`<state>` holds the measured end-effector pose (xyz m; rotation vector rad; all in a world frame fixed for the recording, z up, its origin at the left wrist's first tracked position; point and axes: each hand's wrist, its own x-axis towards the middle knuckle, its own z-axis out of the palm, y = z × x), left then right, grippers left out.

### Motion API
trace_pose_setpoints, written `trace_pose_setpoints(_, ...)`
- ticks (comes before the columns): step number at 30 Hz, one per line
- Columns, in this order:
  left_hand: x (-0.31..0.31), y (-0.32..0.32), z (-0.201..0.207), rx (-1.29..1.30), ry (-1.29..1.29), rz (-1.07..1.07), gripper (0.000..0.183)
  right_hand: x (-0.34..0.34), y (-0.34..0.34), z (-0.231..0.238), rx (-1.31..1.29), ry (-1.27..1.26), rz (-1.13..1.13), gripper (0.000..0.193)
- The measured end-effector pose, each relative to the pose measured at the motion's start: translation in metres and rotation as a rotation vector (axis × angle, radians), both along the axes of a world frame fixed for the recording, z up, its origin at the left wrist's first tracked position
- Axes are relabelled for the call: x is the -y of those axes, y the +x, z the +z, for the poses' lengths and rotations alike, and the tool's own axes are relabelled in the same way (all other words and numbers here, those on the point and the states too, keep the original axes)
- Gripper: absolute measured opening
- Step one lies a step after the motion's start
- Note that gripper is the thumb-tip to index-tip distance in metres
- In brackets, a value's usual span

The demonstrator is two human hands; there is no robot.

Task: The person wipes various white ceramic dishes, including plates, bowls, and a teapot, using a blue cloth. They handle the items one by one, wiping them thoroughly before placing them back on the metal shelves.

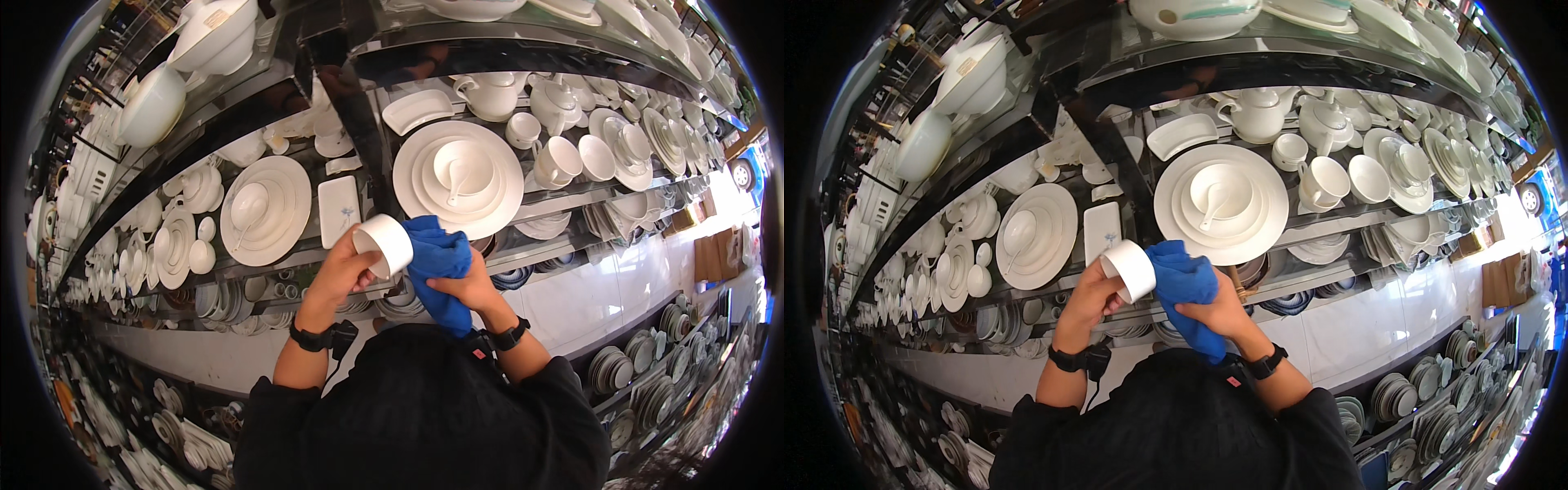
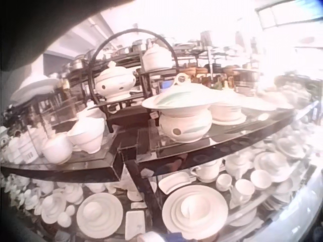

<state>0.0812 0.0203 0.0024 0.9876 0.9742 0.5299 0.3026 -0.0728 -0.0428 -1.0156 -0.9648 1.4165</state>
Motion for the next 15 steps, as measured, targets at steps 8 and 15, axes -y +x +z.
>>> trace_pose_setpoints(8, -0.073, 0.062, 0.038, -0.311, 0.332, -0.296, 0.028, 0.01, 0.079, 0.028, -0.444, -0.025, -0.277, 0.074)
trace_pose_setpoints(15, -0.115, 0.15, 0.026, -0.507, 0.482, -0.356, 0.044, -0.042, 0.116, 0.039, -0.505, -0.059, -0.22, 0.058)
